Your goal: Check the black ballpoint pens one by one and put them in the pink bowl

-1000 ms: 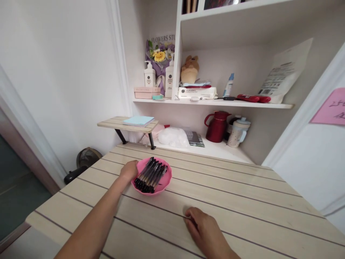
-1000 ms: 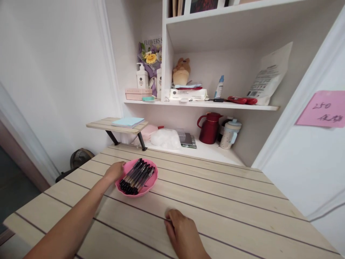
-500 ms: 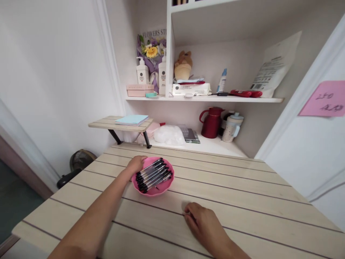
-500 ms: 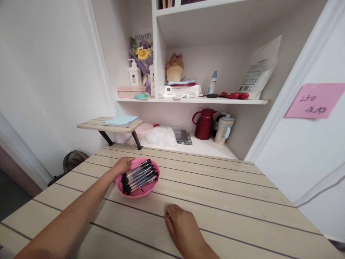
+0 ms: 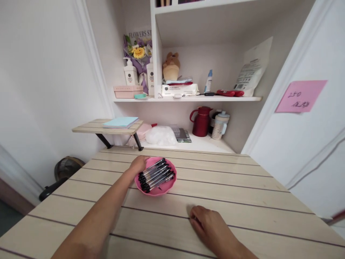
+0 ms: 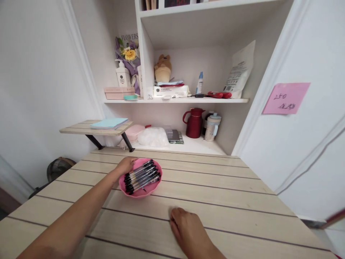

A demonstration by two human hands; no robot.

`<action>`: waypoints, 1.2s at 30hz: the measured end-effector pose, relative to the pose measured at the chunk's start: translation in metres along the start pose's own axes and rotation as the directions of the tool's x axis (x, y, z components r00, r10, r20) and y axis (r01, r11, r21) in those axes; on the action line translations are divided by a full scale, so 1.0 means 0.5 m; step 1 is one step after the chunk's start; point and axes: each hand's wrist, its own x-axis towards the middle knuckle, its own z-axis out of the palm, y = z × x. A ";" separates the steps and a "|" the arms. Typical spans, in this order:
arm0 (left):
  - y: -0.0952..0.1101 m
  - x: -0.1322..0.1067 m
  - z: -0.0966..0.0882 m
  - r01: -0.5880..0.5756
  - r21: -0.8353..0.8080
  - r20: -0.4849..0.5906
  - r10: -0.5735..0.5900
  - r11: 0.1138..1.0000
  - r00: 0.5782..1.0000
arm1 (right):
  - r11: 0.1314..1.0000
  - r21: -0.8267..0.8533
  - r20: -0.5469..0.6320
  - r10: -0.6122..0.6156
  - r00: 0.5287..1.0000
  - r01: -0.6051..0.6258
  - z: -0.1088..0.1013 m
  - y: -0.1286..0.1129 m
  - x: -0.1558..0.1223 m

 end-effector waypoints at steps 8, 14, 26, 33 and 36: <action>0.000 -0.006 0.008 0.074 0.060 -0.026 -0.072 0.995 0.997 | 1.000 -0.014 -0.002 0.009 1.000 -0.009 -0.002 0.010 -0.016; -0.008 -0.021 0.006 0.155 0.128 -0.049 -0.150 0.980 0.987 | 0.999 -0.006 -0.003 0.049 0.999 -0.049 -0.008 0.006 -0.035; -0.029 -0.068 -0.011 0.270 0.138 -0.106 -0.257 0.953 0.961 | 0.994 -0.003 -0.040 0.112 0.993 -0.112 -0.012 0.003 -0.068; -0.031 -0.119 -0.038 0.216 0.121 -0.177 -0.193 0.969 0.965 | 0.991 0.038 -0.066 0.128 0.990 -0.126 -0.010 0.004 -0.068; -0.016 -0.165 -0.045 0.159 0.136 -0.260 -0.119 0.978 0.958 | 0.991 0.042 -0.060 0.127 0.990 -0.125 -0.008 0.007 -0.065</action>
